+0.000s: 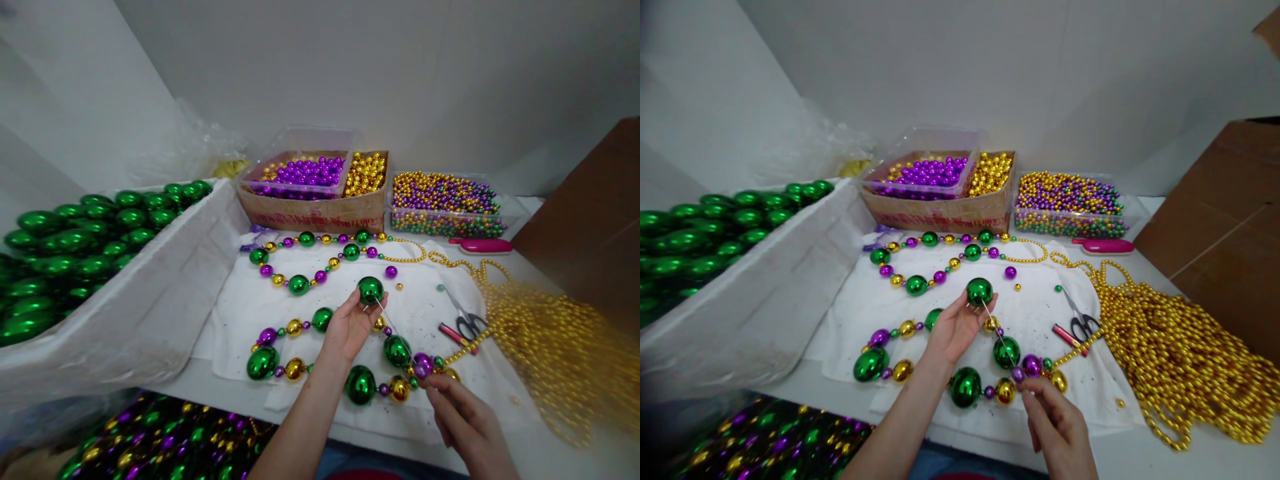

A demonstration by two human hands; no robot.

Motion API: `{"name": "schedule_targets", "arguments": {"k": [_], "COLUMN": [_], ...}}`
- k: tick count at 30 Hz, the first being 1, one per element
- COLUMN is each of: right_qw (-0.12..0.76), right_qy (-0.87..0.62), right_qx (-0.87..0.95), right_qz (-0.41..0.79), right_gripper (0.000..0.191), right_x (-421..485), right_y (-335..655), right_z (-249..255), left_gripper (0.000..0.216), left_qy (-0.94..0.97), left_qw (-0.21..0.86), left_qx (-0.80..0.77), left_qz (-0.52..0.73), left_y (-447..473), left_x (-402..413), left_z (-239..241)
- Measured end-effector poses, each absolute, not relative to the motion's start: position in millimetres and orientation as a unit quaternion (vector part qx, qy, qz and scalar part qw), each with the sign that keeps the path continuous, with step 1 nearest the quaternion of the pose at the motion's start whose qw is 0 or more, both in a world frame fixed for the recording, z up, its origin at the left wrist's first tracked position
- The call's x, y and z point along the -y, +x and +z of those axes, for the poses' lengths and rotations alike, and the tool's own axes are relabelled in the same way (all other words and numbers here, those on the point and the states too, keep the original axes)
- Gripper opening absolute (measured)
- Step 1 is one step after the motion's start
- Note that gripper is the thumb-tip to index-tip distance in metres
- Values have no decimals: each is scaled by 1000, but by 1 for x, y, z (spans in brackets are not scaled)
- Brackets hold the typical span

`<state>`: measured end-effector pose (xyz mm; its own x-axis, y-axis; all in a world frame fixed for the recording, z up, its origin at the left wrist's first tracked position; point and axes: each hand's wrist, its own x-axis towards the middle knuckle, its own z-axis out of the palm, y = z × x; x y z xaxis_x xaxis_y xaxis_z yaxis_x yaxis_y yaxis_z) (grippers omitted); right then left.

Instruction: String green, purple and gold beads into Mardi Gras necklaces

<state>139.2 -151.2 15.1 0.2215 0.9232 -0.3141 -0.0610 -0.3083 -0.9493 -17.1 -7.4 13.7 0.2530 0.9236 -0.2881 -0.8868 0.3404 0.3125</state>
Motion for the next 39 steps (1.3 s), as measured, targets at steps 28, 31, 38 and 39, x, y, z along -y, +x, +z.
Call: {"name": "schedule_targets", "arguments": {"k": [28, 31, 38, 39], "right_qw": [483, 484, 491, 490], "right_qy": [-640, -640, -606, -603], "right_qx": [343, 360, 446, 457], "right_qz": [490, 476, 438, 432], "right_gripper": [45, 40, 30, 28], "right_x": [144, 137, 97, 91], "right_y": [141, 141, 151, 154], "right_z": [-2, -1, 5, 11], "left_gripper": [39, 41, 21, 17], "left_qy": [212, 220, 329, 346], "left_qw": [782, 787, 773, 759], "left_qx": [-236, -245, -263, -268], "left_qz": [536, 522, 475, 482], "left_y": [-3, 1, 11, 12], "left_x": [31, 37, 18, 10], "left_z": [7, 7, 30, 37]}}
